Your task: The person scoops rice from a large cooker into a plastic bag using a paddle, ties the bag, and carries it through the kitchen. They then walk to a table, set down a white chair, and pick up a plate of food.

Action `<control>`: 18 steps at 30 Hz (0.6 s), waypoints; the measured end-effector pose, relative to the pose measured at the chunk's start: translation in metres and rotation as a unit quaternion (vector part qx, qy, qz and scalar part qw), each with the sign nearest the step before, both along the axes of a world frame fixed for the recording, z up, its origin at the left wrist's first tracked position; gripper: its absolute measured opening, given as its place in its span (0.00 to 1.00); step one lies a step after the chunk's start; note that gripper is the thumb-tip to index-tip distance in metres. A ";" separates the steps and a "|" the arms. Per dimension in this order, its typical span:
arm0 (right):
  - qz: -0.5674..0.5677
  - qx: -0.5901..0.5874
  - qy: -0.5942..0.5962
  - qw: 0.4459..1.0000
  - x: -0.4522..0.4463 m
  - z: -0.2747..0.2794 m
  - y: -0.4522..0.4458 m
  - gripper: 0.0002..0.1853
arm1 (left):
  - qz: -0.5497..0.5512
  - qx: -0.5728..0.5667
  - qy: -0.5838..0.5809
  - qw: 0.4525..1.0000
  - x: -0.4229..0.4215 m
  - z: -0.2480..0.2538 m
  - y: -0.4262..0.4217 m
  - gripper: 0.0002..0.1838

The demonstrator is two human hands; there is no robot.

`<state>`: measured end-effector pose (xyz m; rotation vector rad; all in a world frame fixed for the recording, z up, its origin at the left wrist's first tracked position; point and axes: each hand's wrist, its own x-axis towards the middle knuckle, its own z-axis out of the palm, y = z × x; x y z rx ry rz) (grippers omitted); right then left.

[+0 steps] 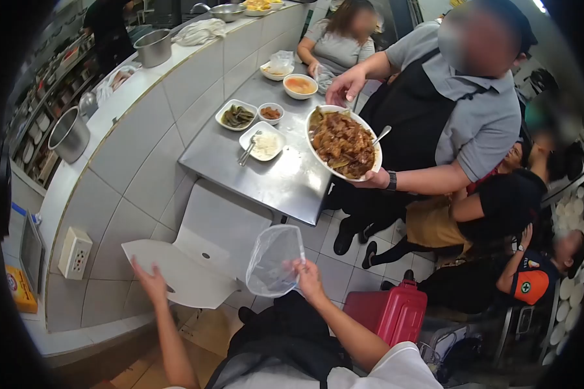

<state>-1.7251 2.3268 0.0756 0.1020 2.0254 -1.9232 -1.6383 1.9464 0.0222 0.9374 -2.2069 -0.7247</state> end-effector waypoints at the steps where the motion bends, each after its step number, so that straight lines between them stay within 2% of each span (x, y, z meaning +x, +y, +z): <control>1: -0.030 -0.042 -0.013 0.999 -0.010 0.008 0.004 0.12 | -0.065 0.067 0.014 0.996 -0.011 0.016 0.037 0.26; 2: -0.058 -0.084 -0.029 0.994 -0.018 0.013 0.008 0.13 | -0.148 0.231 -0.051 0.960 -0.030 0.051 0.080 0.24; 3: -0.060 -0.089 -0.029 0.994 -0.027 0.015 0.009 0.13 | -0.243 0.370 -0.014 0.897 -0.049 0.056 0.115 0.27; 4: -0.056 -0.109 -0.061 0.991 -0.035 0.017 0.009 0.13 | -0.291 0.528 0.023 0.798 -0.062 0.058 0.144 0.21; 7: -0.041 -0.146 -0.101 0.983 -0.056 0.025 0.013 0.13 | -0.333 0.506 -0.038 0.795 -0.116 0.097 0.191 0.17; 9: -0.026 -0.162 -0.121 0.979 -0.066 0.024 0.022 0.12 | -0.422 0.281 -0.162 0.846 -0.148 0.098 0.201 0.13; 10: -0.029 -0.176 -0.133 0.975 -0.071 0.022 0.026 0.12 | -0.418 0.279 -0.166 0.849 -0.157 0.100 0.202 0.13; 12: -0.029 -0.193 -0.145 0.970 -0.087 0.026 0.037 0.11 | -0.383 0.370 -0.146 0.834 -0.179 0.106 0.199 0.12; 13: -0.037 -0.152 -0.141 0.978 -0.093 0.032 0.043 0.10 | -0.380 0.367 -0.148 0.836 -0.189 0.115 0.201 0.12; 15: -0.044 -0.115 -0.145 0.982 -0.104 0.043 0.054 0.10 | -0.353 0.471 -0.149 0.794 -0.202 0.136 0.203 0.11; 17: -0.032 -0.224 -0.225 0.948 -0.118 0.054 0.065 0.10 | -0.340 0.492 -0.155 0.786 -0.216 0.141 0.207 0.10; 18: -0.054 -0.262 -0.230 0.936 -0.122 0.058 0.065 0.10 | -0.321 0.544 -0.144 0.762 -0.222 0.144 0.210 0.11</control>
